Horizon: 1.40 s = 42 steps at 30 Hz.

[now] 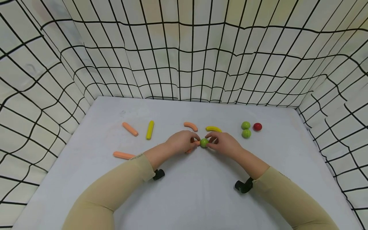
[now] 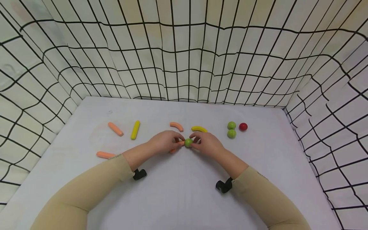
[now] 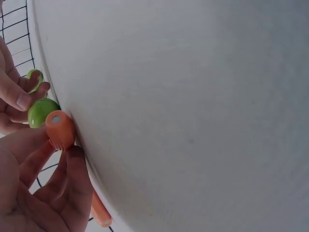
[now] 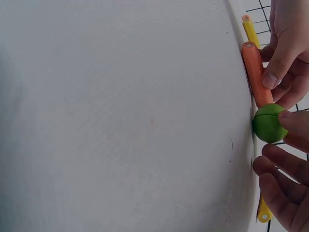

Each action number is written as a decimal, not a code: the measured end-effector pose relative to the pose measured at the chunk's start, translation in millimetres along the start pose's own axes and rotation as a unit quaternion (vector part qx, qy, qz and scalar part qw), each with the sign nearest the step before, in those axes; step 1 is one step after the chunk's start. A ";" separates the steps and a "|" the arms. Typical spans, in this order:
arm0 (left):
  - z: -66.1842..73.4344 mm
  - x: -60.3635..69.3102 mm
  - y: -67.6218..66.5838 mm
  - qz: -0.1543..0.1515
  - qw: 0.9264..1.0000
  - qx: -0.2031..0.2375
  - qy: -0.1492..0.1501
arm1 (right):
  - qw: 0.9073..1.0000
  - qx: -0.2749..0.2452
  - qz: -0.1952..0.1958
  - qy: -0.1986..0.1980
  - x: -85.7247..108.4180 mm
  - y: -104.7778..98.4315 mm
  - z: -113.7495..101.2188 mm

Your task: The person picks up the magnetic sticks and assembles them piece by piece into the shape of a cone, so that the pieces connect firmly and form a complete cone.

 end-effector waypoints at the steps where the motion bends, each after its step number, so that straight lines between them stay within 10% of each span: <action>1: 0.2 0.5 -0.4 0.000 1.000 0.003 -0.002 | 1.000 -0.002 0.000 0.001 0.0 0.2 0.4; 25: -5.8 25.9 9.1 0.009 0.996 0.072 -0.051 | 0.999 -0.031 -0.013 -0.013 -3.4 4.9 1.9; 42: -8.2 17.2 4.5 0.044 0.995 0.076 -0.049 | 0.999 0.003 0.043 0.011 4.4 -16.6 14.9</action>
Point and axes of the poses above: each hand's wrist, its own x-axis away from the middle knuckle, its own y-axis out of the palm, z = x × y, the point moved 2 cm from there along -x, towards the middle knuckle, and after that the axes turned 9 degrees about -y, right-handed, at the moved point
